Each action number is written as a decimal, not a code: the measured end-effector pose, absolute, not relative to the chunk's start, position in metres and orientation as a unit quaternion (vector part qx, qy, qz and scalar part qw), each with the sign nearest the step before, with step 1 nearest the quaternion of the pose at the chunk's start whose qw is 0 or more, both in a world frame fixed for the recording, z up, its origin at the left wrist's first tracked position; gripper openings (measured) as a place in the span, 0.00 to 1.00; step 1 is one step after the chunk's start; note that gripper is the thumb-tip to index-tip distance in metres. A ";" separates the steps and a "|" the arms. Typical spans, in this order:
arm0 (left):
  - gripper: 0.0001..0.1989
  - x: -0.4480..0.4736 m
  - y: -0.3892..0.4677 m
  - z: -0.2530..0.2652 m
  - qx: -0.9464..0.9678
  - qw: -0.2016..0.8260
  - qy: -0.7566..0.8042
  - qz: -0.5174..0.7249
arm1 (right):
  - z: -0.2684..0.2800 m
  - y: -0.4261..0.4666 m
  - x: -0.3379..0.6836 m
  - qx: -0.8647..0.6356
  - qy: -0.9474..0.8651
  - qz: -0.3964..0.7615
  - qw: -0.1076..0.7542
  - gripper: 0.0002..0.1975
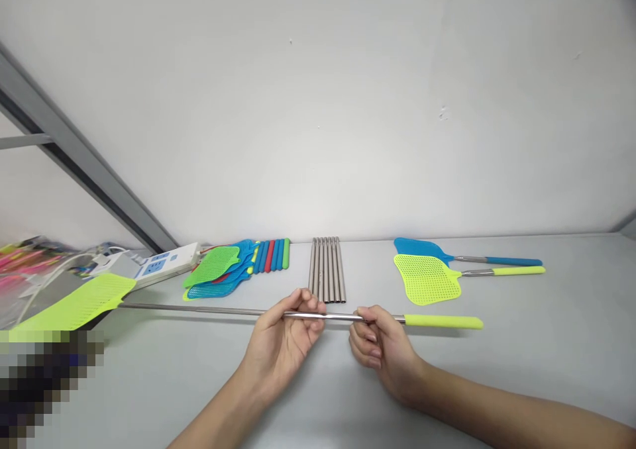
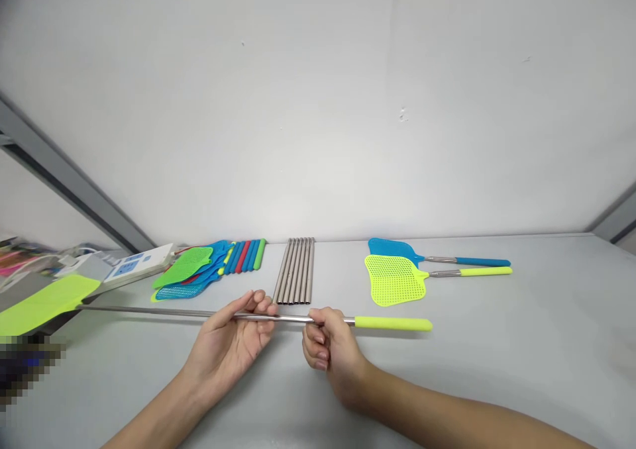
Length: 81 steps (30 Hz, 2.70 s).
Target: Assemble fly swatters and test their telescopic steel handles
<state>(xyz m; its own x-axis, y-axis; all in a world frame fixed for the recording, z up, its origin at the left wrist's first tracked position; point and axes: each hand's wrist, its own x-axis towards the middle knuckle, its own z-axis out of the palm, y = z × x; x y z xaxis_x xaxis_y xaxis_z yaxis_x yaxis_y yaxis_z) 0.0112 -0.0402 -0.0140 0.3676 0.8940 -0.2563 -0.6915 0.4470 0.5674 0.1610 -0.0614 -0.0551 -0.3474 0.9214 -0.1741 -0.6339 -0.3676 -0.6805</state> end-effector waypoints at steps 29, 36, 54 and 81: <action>0.23 0.021 -0.041 -0.028 0.594 0.654 0.382 0.270 | -0.054 -0.065 0.161 -0.249 -0.428 0.739 0.456 0.23; 0.26 0.024 -0.044 -0.016 0.573 0.711 0.341 0.224 | -0.049 -0.066 0.160 -0.302 -0.496 0.678 0.451 0.23; 0.17 0.016 -0.041 0.001 0.176 0.877 0.417 0.161 | -0.035 -0.062 0.161 -0.323 -0.395 0.750 0.421 0.21; 0.17 -0.002 -0.034 0.011 0.208 0.864 0.425 0.175 | -0.030 -0.060 0.168 -0.318 -0.389 0.745 0.439 0.21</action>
